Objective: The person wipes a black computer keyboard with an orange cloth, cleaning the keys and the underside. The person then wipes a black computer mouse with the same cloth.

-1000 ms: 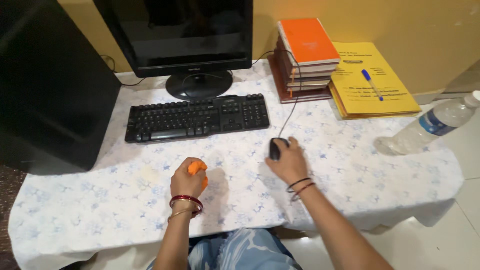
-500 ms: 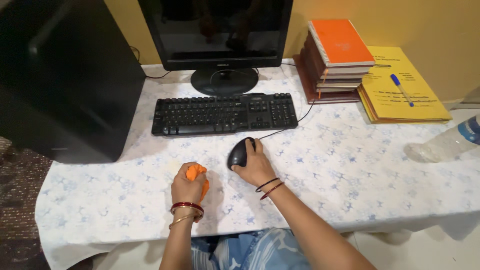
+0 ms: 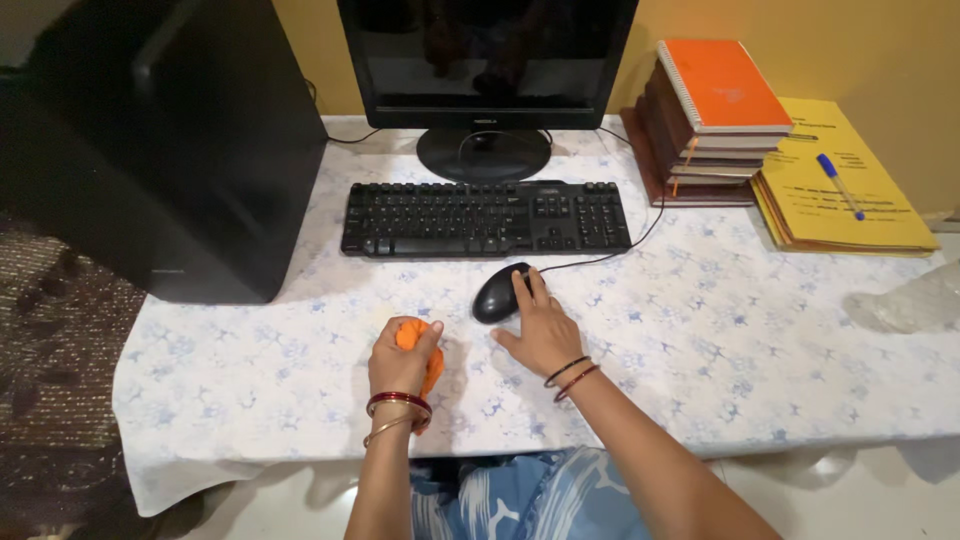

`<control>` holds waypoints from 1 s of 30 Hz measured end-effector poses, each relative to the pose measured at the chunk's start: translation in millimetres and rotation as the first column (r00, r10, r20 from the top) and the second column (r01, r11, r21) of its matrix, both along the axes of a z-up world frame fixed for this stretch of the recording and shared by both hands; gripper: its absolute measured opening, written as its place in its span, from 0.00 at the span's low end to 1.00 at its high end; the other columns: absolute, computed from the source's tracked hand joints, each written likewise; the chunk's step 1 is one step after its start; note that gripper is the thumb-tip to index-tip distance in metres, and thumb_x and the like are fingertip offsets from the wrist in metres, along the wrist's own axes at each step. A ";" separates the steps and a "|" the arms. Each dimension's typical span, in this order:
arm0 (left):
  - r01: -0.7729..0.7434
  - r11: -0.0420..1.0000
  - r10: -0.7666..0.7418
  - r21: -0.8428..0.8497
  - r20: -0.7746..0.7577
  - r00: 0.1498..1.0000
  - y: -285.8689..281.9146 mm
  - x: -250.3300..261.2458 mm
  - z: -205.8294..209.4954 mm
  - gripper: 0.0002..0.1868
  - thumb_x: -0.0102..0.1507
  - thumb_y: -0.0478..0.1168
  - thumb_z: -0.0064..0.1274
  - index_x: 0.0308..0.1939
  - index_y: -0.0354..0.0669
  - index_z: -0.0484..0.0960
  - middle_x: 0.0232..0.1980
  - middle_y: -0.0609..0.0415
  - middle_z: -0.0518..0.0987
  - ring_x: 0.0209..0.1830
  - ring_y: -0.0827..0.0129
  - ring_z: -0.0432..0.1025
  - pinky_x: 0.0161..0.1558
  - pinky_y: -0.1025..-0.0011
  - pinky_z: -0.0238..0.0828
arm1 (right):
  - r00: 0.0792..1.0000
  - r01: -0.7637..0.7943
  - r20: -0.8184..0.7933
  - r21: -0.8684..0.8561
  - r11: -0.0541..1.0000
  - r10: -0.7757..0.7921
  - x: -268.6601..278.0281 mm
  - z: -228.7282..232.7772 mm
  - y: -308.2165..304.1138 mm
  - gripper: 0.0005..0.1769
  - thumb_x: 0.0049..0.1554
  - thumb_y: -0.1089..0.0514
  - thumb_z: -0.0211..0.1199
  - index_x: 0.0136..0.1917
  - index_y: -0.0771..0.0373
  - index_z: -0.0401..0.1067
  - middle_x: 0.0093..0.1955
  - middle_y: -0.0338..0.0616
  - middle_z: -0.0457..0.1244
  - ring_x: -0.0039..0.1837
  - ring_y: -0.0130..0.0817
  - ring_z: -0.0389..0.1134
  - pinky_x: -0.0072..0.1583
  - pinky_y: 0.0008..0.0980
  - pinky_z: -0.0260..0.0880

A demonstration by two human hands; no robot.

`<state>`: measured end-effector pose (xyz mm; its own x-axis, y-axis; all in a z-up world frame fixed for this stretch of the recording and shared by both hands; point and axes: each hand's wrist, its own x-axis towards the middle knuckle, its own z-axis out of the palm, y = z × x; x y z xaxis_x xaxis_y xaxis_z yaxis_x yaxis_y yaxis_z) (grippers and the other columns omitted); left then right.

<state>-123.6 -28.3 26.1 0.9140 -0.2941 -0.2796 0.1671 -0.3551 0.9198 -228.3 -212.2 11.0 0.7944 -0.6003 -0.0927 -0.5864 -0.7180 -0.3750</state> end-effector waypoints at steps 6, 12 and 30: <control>-0.121 0.951 0.112 -0.286 -0.050 0.992 2.9 20.1 -19.1 0.19 0.65 0.54 0.56 0.41 0.40 0.82 0.36 0.54 0.81 0.33 0.70 0.72 0.37 0.71 0.71 | 0.869 0.032 0.495 -0.022 0.999 -0.017 -3.6 16.9 8.0 0.47 0.55 0.41 0.66 0.79 0.62 0.52 0.83 0.58 0.46 0.73 0.55 0.60 0.65 0.45 0.67; -0.136 0.744 0.091 -0.654 -0.103 0.990 -10.5 37.0 -34.3 0.18 0.70 0.50 0.49 0.48 0.36 0.78 0.41 0.53 0.80 0.36 0.70 0.71 0.40 0.70 0.72 | 0.750 -0.252 0.661 0.256 0.933 0.021 4.6 23.4 48.5 0.35 0.61 0.40 0.59 0.76 0.57 0.64 0.77 0.49 0.60 0.74 0.44 0.65 0.72 0.42 0.65; 0.104 0.993 -0.082 -0.061 0.289 0.954 -8.3 78.8 -39.1 0.28 0.60 0.44 0.62 0.64 0.49 0.78 0.64 0.51 0.80 0.60 0.61 0.76 0.57 0.61 0.76 | 0.547 -0.031 0.576 0.738 0.674 -0.607 54.7 3.1 -12.9 0.20 0.56 0.55 0.65 0.61 0.59 0.68 0.51 0.45 0.69 0.37 0.33 0.72 0.30 0.31 0.72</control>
